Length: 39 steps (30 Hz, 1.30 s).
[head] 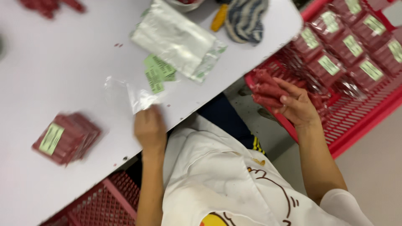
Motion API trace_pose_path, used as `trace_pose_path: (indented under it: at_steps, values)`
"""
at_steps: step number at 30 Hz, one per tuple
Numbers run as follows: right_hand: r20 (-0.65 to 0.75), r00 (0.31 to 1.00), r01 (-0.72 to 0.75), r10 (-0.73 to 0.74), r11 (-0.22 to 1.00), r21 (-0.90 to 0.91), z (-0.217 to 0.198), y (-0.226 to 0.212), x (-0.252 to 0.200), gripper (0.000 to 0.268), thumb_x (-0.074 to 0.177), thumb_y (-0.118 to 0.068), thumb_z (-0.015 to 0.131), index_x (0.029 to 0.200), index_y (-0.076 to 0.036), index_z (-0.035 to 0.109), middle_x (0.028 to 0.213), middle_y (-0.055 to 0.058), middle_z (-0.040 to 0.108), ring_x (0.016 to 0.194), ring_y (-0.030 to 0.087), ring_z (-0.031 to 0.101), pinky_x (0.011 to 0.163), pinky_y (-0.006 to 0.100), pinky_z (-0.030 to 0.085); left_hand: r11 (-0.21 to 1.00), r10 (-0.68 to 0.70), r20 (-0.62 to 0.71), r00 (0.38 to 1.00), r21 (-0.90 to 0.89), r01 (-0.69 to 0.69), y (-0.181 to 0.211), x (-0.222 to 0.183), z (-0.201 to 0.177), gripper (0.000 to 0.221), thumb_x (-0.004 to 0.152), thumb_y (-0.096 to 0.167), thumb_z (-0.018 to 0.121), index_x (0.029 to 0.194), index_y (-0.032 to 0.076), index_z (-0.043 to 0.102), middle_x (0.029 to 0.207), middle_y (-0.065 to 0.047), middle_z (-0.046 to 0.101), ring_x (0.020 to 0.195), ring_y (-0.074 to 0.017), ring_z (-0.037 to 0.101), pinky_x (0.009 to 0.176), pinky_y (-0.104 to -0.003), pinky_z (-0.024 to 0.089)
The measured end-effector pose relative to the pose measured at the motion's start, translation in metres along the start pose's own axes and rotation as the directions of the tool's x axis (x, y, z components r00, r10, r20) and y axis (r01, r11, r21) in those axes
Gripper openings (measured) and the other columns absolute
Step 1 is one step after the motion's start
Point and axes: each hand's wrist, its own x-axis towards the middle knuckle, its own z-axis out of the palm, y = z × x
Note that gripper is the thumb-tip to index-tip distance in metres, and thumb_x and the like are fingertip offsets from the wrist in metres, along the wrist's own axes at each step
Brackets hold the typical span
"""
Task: The person repeatedly packs small sausages into clear plastic bags, places a label on each bag, and stacks the finished packages on the table. The person also places some completed packages into a red basket. The process is repeated continuously throughout the clip.
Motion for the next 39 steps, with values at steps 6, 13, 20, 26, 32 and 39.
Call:
trace_pose_path:
  at_steps: [6, 13, 20, 26, 32, 39]
  values:
    - [0.125, 0.990, -0.075, 0.071, 0.997, 0.024, 0.094, 0.110, 0.047, 0.061, 0.081, 0.012, 0.070, 0.138, 0.013, 0.048, 0.124, 0.032, 0.063, 0.085, 0.047, 0.073, 0.052, 0.054, 0.067, 0.754, -0.322, 0.540, 0.777, -0.350, 0.555, -0.017, 0.023, -0.026, 0.012, 0.096, 0.012, 0.066, 0.102, 0.003, 0.069, 0.085, -0.015, 0.066, 0.079, -0.0409, 0.069, 0.069, -0.050, 0.054]
    - [0.403, 0.915, 0.254, -0.033, 0.822, -0.509, 0.195, 0.164, 0.070, 0.043, 0.083, 0.009, 0.080, 0.122, 0.007, 0.063, 0.126, 0.018, 0.059, 0.111, 0.031, 0.068, 0.079, 0.040, 0.064, 0.279, -0.485, 0.646, 0.589, -0.525, 0.805, -0.073, 0.017, -0.032, 0.019, 0.099, 0.026, 0.066, 0.106, 0.013, 0.077, 0.079, -0.006, 0.073, 0.071, -0.0209, 0.075, 0.066, -0.034, 0.059]
    - [0.048, 0.991, -0.077, 0.125, 0.828, -0.555, 0.230, 0.167, 0.066, 0.043, 0.089, 0.001, 0.076, 0.131, -0.002, 0.064, 0.103, 0.008, 0.062, 0.089, 0.017, 0.068, 0.070, 0.032, 0.066, 0.925, -0.324, -0.001, 0.946, -0.212, 0.317, -0.020, 0.009, -0.043, 0.009, 0.101, 0.019, 0.059, 0.099, 0.012, 0.064, 0.086, -0.004, 0.049, 0.078, -0.0255, 0.061, 0.066, -0.035, 0.053]
    - [-0.110, 0.964, -0.255, 0.244, 0.961, -0.109, 0.241, 0.150, 0.062, 0.033, 0.090, 0.003, 0.071, 0.123, 0.002, 0.067, 0.095, 0.011, 0.064, 0.079, 0.018, 0.070, 0.076, 0.033, 0.067, 0.978, -0.182, -0.180, 0.967, -0.138, 0.159, -0.007, 0.008, -0.044, 0.013, 0.103, 0.015, 0.054, 0.100, 0.011, 0.066, 0.083, -0.004, 0.047, 0.072, -0.0220, 0.056, 0.064, -0.029, 0.051]
    - [0.108, 0.975, 0.220, -0.196, 0.755, -0.618, 0.204, 0.160, 0.049, 0.032, 0.097, 0.003, 0.070, 0.129, 0.003, 0.066, 0.108, 0.015, 0.067, 0.098, 0.021, 0.067, 0.081, 0.037, 0.061, 0.966, -0.175, -0.171, 0.970, -0.218, 0.136, 0.023, 0.022, -0.045, 0.007, 0.097, 0.005, 0.059, 0.096, 0.007, 0.066, 0.081, -0.005, 0.050, 0.070, -0.0222, 0.056, 0.061, -0.030, 0.049]
    - [0.111, 0.989, 0.141, -0.093, 0.786, -0.602, 0.149, 0.171, 0.055, 0.008, 0.093, -0.001, 0.076, 0.099, -0.005, 0.076, 0.089, 0.006, 0.072, 0.086, 0.007, 0.057, 0.077, 0.031, 0.056, 0.968, -0.152, -0.133, 0.979, -0.220, 0.120, 0.060, 0.034, -0.047, 0.007, 0.093, 0.005, 0.059, 0.087, 0.008, 0.062, 0.077, -0.004, 0.046, 0.067, -0.0226, 0.055, 0.055, -0.031, 0.047]
